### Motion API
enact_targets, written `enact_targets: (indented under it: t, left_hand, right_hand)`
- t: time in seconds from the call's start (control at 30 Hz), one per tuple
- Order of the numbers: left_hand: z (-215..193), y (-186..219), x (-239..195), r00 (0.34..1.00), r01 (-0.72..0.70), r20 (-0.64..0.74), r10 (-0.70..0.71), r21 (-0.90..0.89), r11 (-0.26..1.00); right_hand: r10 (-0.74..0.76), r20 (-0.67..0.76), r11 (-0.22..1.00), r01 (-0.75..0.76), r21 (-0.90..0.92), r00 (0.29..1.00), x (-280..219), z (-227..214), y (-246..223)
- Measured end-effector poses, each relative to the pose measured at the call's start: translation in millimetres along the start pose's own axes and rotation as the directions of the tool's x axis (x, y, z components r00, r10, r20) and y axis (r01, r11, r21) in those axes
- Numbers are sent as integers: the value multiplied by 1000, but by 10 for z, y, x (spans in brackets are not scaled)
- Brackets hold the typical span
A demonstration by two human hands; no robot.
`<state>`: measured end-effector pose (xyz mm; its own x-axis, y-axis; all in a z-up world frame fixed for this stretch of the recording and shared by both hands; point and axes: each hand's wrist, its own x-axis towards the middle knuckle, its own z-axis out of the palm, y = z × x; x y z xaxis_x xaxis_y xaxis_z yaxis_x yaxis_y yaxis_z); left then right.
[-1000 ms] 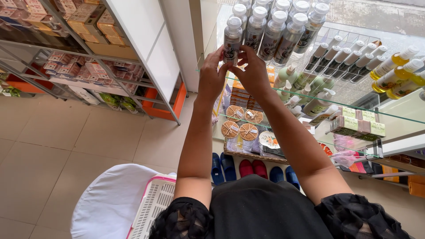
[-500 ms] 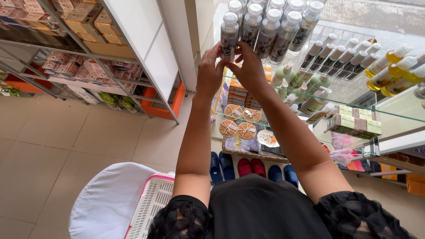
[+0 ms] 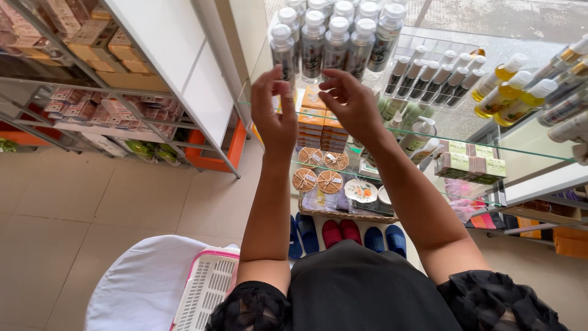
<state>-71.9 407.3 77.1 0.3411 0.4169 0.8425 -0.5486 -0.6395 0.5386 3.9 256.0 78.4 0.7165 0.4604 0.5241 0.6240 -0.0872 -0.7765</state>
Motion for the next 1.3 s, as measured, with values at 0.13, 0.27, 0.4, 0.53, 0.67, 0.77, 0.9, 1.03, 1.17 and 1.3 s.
enact_targets:
  t: [0.13,0.27,0.4,0.53,0.67,0.77,0.9,1.03,1.17,1.3]
  left_hand:
    - [379,257,-61,990,73,132,-58,-116,991]
    - [799,378,-209,918,318,335,-213,-299,900]
    - [1159,377,-197,844,447,445,-298,-277,851]
    - [1416,299,-192,840,465,444,-313,-289,837]
    - [1576,254,-176,871,375,411,-270,-201,905]
    - [1622,197,-225,871,348,418,-258,-156,924]
    - [1584,230,-227,880,319,410,-241,-132,938]
    - [1516,269,-256,884,311,407,-228,-150,939]
    - [1369,372,-292,874,363,423,-240,-238,901]
    - [1124,534,-291,919,287,348,-184,-270,919]
  right_hand:
    - [-61,-101,993,71,99,993,24,-496,162]
    - [-203,-230,975,174,-142,952,137,-967,63]
    - [-327,-238,894,218,-391,915,417,-1290,110]
    - [-353,-197,847,223,-481,915,647,-1390,463]
    - [-300,-117,835,202,-512,947,861,-1378,597]
    - [-275,-85,836,195,-513,958,921,-1298,589]
    - [-316,-118,827,212,-521,941,921,-1253,552]
    - [-383,-112,808,274,-522,917,859,-1284,527]
    - [-518,-203,794,379,-475,831,769,-1375,322]
    - [-585,-219,795,499,-346,781,536,-1428,-290]
